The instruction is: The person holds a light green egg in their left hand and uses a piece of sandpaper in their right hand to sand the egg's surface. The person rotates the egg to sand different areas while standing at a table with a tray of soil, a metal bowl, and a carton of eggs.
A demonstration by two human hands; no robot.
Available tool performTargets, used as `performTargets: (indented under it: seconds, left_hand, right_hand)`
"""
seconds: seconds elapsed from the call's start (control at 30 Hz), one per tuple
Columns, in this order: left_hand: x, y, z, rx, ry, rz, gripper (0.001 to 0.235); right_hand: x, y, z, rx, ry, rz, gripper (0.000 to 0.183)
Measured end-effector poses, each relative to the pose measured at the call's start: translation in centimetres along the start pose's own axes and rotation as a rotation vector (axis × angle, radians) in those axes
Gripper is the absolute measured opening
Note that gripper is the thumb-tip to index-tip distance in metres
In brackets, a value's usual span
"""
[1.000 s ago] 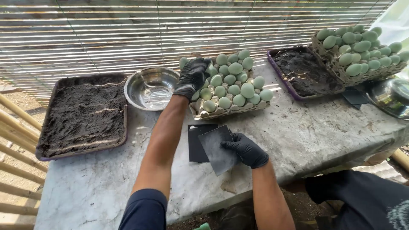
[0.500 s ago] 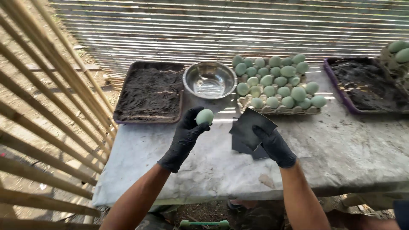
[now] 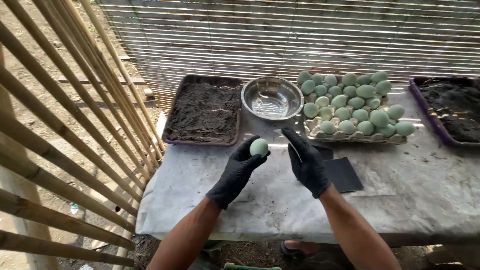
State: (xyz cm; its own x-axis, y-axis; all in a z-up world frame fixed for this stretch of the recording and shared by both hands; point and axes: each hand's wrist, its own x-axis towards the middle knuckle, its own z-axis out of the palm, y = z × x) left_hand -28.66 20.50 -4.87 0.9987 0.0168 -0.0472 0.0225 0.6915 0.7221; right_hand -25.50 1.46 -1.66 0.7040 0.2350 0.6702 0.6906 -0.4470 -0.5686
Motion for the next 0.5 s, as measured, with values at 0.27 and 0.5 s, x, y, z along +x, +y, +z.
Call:
performTargets:
  seconds: [0.27, 0.5]
  left_hand:
    - [0.9, -1.2, -1.4, -0.172, -0.117, -0.049, 0.053]
    - [1.2, -1.6, -2.1, -0.212, -0.024, -0.188, 0.052]
  right_hand:
    - [-1.9, -0.2, 0.2, -0.078, 0.077, -0.057, 0.046]
    - [-1.7, -0.3, 0.2, -0.075, 0.077, -0.11, 0.048]
